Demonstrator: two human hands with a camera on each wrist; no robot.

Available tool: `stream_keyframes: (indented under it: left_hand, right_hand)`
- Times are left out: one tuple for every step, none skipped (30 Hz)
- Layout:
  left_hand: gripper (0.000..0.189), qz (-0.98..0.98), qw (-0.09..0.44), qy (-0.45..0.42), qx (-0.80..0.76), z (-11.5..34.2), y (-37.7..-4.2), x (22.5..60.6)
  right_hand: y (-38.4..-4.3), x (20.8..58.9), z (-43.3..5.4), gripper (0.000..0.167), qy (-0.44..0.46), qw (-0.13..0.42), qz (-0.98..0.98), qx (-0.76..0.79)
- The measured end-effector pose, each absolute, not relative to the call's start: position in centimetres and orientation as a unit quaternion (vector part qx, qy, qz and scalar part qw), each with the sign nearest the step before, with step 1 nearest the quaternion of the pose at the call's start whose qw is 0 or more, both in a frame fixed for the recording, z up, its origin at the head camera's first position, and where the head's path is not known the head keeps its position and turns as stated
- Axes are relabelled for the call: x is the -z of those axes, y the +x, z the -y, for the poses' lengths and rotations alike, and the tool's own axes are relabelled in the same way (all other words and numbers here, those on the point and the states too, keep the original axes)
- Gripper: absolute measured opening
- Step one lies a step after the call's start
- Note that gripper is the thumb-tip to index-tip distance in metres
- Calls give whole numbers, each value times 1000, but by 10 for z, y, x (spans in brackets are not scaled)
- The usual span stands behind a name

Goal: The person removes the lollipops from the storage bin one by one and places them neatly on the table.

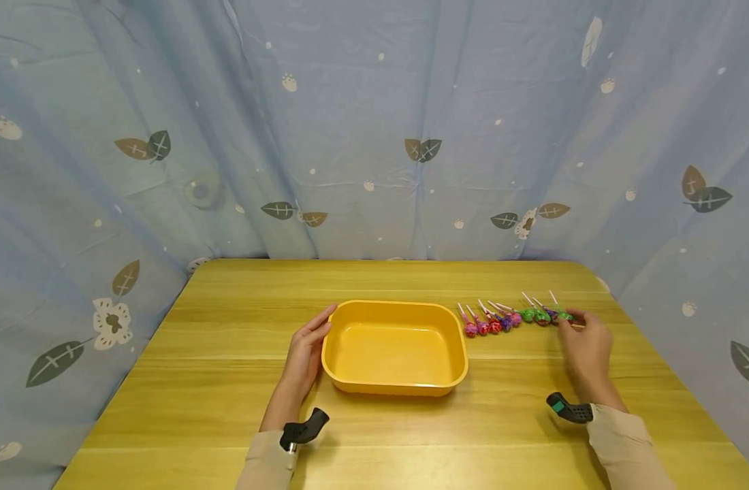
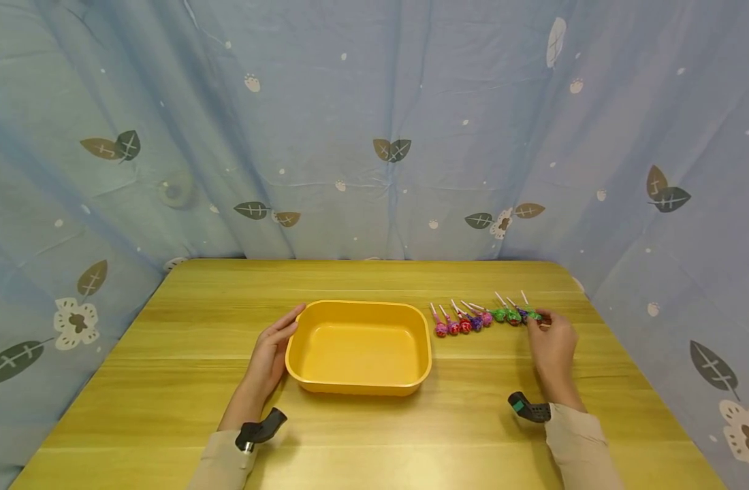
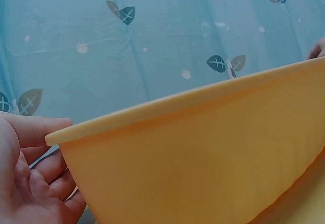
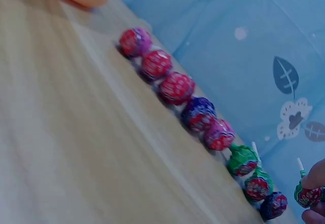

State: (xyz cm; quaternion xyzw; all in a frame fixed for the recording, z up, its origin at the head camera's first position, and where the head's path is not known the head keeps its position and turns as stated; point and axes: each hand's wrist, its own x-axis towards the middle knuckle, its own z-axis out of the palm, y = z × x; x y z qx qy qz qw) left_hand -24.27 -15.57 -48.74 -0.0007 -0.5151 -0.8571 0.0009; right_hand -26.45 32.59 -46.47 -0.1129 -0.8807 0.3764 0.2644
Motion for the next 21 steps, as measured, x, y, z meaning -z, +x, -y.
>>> stream_keyframes:
  left_hand:
    - [42, 514, 0, 0, 858, 156, -243, 488]
    - [42, 513, 0, 0, 858, 156, -243, 488]
    - [42, 512, -1, 0, 859, 156, -243, 488]
    - [42, 511, -2, 0, 860, 156, -243, 488]
    - [42, 510, -3, 0, 860, 156, -243, 488]
    - [42, 510, -4, 1, 860, 156, -243, 488]
    - [42, 510, -4, 1, 860, 156, -243, 488]
    - [42, 511, -4, 0, 860, 156, -243, 488]
    - [42, 511, -4, 1, 860, 156, -243, 488]
    - [42, 511, -4, 1, 859, 156, -243, 488]
    - [42, 512, -3, 1, 859, 156, -243, 488]
    - [42, 512, -3, 1, 859, 156, -243, 488]
    - [42, 513, -3, 1, 858, 156, -244, 488]
    - [42, 514, -4, 0, 858, 156, -244, 488]
    - [42, 515, -4, 0, 857, 156, -244, 488]
    - [42, 516, -5, -2, 857, 157, -244, 488]
    - [42, 517, -5, -3, 856, 157, -244, 488]
    - [42, 518, -5, -3, 855, 157, -244, 489]
    - [42, 519, -5, -4, 855, 157, -244, 489]
    - [42, 520, -4, -5, 854, 157, -244, 489]
    - [43, 520, -3, -6, 854, 157, -244, 490]
  right_hand:
    - [-267, 464, -328, 31, -113, 267, 882, -373]
    - [-269, 463, -331, 30, -114, 271, 882, -367]
    - [-272, 463, -333, 30, -112, 277, 883, -362]
    - [-274, 463, -335, 29, -109, 282, 885, -355]
    - [-276, 463, -338, 29, -107, 285, 886, -349]
    - [-278, 463, -339, 28, -103, 287, 888, -345]
    - [-280, 464, -341, 28, -99, 287, 890, -341]
    - [-281, 465, -343, 28, -95, 287, 891, -338]
    - [-283, 466, -344, 27, -92, 285, 893, -336]
    - [-284, 467, -345, 27, -91, 283, 894, -335]
    - [-284, 468, -345, 27, -91, 281, 896, -333]
    - [-285, 468, -346, 26, -90, 279, 897, -330]
    - [-286, 469, -346, 27, -94, 274, 899, -327]
    - [-287, 471, -346, 26, -96, 273, 901, -322]
    - [-287, 472, -346, 26, -98, 271, 903, -317]
    - [-288, 473, -346, 25, -100, 270, 905, -312]
    - [-289, 474, -346, 25, -100, 268, 908, -308]
    - [-289, 475, -346, 25, -102, 265, 909, -305]
    - [-290, 476, -346, 25, -103, 263, 910, -303]
    - [-290, 476, -346, 25, -103, 263, 911, -301]
    - [-290, 477, -346, 25, -103, 261, 912, -300]
